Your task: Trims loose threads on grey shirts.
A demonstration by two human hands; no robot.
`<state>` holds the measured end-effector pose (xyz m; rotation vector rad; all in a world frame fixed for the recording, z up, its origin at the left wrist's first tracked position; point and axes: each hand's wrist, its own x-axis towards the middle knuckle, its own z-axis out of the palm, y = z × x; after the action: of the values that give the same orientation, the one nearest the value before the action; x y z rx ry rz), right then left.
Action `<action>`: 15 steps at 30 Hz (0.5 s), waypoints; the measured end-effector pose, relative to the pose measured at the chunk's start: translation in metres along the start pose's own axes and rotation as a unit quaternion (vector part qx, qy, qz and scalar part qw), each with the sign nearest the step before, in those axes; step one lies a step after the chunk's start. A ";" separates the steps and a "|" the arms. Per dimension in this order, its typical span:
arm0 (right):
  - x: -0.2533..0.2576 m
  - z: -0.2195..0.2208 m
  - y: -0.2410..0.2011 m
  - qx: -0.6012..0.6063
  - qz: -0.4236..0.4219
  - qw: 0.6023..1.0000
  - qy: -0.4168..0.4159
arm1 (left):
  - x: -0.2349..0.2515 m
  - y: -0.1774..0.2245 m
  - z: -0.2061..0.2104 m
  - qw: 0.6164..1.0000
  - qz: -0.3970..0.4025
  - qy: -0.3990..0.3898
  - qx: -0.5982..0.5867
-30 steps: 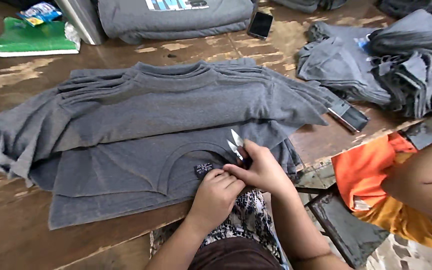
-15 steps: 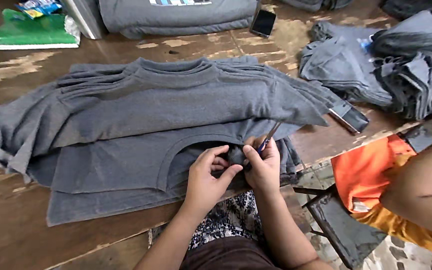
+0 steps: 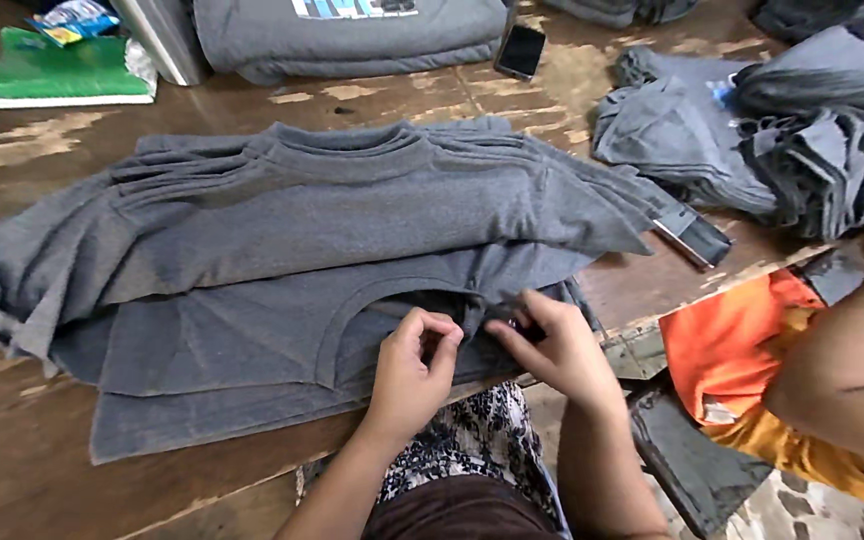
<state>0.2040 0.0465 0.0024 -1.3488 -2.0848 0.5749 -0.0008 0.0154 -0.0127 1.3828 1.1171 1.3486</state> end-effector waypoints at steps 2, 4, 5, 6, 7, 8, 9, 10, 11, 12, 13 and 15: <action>-0.008 -0.013 -0.006 -0.049 0.002 0.994 -0.095 | 0.000 0.006 0.000 0.999 -0.016 0.009 -0.032; -0.017 -0.003 -0.003 -0.105 -0.044 0.992 -0.059 | -0.001 0.008 0.002 0.999 -0.005 0.020 -0.048; -0.020 0.004 -0.003 -0.129 -0.055 0.990 -0.027 | -0.003 0.007 0.003 0.998 0.007 0.029 -0.047; -0.022 0.009 -0.007 -0.147 -0.051 0.988 -0.005 | -0.004 0.005 0.004 0.998 0.024 0.040 -0.040; -0.022 0.012 -0.013 -0.158 -0.035 0.987 0.000 | -0.006 0.002 0.006 0.997 0.045 0.050 -0.028; -0.022 0.015 -0.017 -0.165 -0.026 0.986 0.002 | -0.008 -0.004 0.007 0.996 0.068 0.054 -0.013; -0.022 0.019 -0.018 -0.170 -0.029 0.985 0.005 | -0.010 -0.009 0.008 0.995 0.086 0.051 0.005; -0.021 0.024 -0.016 -0.173 -0.041 0.984 0.013 | -0.010 -0.012 0.008 0.994 0.101 0.048 0.020; -0.020 0.027 -0.015 -0.172 -0.047 0.984 0.018 | -0.010 -0.013 0.007 0.993 0.108 0.040 0.024; -0.019 0.028 -0.015 -0.164 -0.045 0.985 0.020 | -0.010 -0.012 0.004 0.994 0.110 0.020 0.016; -0.019 0.027 -0.015 -0.146 -0.037 0.988 0.021 | -0.011 -0.009 -0.002 0.994 0.110 -0.015 -0.005; -0.017 0.022 -0.012 -0.073 -0.013 0.997 0.030 | -0.012 0.002 -0.025 0.981 0.105 -0.146 -0.072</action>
<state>0.1867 0.0250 -0.0096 -1.3999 -2.1273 0.3728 -0.0253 0.0034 -0.0126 1.5642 0.6822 1.2932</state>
